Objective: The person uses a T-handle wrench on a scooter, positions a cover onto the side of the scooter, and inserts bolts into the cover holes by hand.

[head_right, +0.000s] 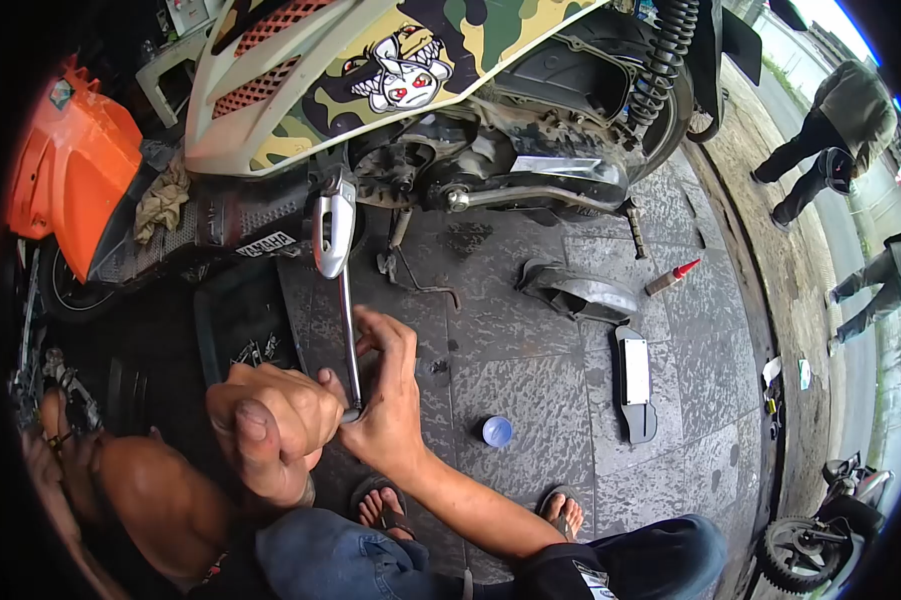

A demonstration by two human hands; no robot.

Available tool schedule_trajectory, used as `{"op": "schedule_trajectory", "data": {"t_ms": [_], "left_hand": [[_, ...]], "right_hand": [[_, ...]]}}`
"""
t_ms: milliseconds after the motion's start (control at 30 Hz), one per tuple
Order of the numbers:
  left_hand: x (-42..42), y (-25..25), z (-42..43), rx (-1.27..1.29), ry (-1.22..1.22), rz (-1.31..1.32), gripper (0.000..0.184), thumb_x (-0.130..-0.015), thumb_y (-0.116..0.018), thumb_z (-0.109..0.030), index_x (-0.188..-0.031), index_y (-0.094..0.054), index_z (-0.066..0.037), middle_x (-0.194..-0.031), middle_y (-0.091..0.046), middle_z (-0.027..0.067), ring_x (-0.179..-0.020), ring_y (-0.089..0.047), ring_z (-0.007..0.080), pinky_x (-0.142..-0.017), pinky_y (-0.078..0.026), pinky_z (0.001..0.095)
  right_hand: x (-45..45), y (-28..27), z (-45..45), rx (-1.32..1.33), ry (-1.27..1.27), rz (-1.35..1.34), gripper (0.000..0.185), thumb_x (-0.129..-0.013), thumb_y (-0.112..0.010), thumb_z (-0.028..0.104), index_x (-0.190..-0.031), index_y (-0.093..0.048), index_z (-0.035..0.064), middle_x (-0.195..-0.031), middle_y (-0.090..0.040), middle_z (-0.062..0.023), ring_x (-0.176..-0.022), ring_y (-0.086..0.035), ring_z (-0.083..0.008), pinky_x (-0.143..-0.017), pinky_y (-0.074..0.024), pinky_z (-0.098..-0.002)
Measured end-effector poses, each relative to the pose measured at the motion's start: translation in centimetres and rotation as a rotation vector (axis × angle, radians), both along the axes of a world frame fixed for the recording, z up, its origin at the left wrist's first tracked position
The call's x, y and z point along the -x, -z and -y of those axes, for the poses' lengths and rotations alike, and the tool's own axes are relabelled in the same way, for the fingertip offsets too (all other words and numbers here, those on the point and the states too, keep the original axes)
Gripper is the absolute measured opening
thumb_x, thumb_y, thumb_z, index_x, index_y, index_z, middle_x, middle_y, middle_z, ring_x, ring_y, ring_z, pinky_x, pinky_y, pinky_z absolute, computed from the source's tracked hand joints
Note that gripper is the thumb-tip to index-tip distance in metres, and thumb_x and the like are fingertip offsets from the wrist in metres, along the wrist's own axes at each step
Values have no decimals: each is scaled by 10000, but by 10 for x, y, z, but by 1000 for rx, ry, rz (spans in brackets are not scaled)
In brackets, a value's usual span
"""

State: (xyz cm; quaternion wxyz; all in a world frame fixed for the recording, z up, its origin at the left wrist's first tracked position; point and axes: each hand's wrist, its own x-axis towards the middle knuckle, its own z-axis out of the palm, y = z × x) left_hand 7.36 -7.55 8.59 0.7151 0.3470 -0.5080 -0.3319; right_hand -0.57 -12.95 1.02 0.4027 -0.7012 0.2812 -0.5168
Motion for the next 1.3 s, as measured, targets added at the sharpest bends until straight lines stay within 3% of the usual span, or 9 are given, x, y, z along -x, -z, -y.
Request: {"op": "schedule_trajectory", "data": {"t_ms": [100, 133, 200, 467, 600, 767, 933, 1033, 1300], "left_hand": [[2, 0, 2, -41, -13, 109, 413, -879, -522, -172, -527, -397, 5, -456, -411, 56, -385, -412, 138, -423, -308, 293], [8, -5, 6, -14, -28, 128, 551, -990, -405, -341, -507, -315, -91, -390, -301, -3, -323, -263, 92, -491, -372, 284], [6, 2, 7, 87, -9, 20, 546, -993, -375, -383, -528, -308, -104, -392, -258, -17, -327, -202, 81, -509, -382, 299], [7, 61, 29, 214, -457, 224, 583, -940, -268, -553, -965, -438, 4, -957, -502, 165, -902, -506, 273, -858, -404, 397], [12, 43, 18, 45, -282, 763, 552, -955, -251, -523, -922, -570, -74, -952, -625, 134, -1059, -547, 340, -1027, -319, 542], [-1, 26, 25, -60, -24, 1080, 349, -892, -530, -408, -1040, -646, -114, -1114, -622, 43, -1135, -531, 274, -1047, -267, 549], [-17, 72, 19, -42, -515, 316, 337, -964, -367, -186, -1206, -515, -4, -1138, -567, 203, -1139, -519, 278, -989, -385, 432], [-23, 79, 43, -365, -112, -331, 412, -999, -361, -210, -1335, -388, 27, -1091, -581, 191, -940, -622, 272, -838, -502, 373], [-24, 84, 63, -328, 79, -399, 440, -990, -423, -174, -1389, -355, 0, -812, -600, 98, -705, -629, 199, -662, -536, 303]], "right_hand": [[7, -5, -7, -360, -72, -210, 568, -869, -630, 235, -1337, -362, 55, -805, -618, -206, -675, -636, -356, -562, -469, -423], [8, -5, -8, -351, -57, -297, 517, -899, -586, 265, -1329, -373, 75, -622, -583, -214, -585, -609, -416, -513, -443, -470], [3, -7, -13, -367, -31, -247, 478, -898, -589, 227, -1320, -415, 85, -588, -525, -231, -533, -609, -376, -481, -430, -389], [-6, 15, -15, -302, -47, 25, 526, -935, -546, 256, -1371, -380, 11, -513, -520, -210, -496, -603, -377, -471, -425, -435], [0, 31, -15, -108, -78, 75, 689, -700, -660, 210, -1301, -428, -33, -940, -653, -200, -792, -680, -320, -703, -533, -346], [-7, 26, -23, -367, -113, 273, 595, -814, -598, 213, -1322, -418, -40, -1078, -615, -178, -945, -632, -280, -799, -495, -332], [-9, 21, -24, -663, -181, 370, 521, -914, -541, 208, -1348, -396, -41, -1178, -588, -175, -1064, -596, -267, -881, -462, -330], [2, 22, -13, -553, -236, 125, 512, -941, -515, 187, -1377, -354, -28, -1146, -596, -218, -1056, -602, -322, -895, -456, -358], [19, 5, -10, -470, -303, -70, 538, -947, -507, 177, -1406, -270, 26, -1073, -596, -315, -1018, -607, -430, -828, -475, -432]]}}
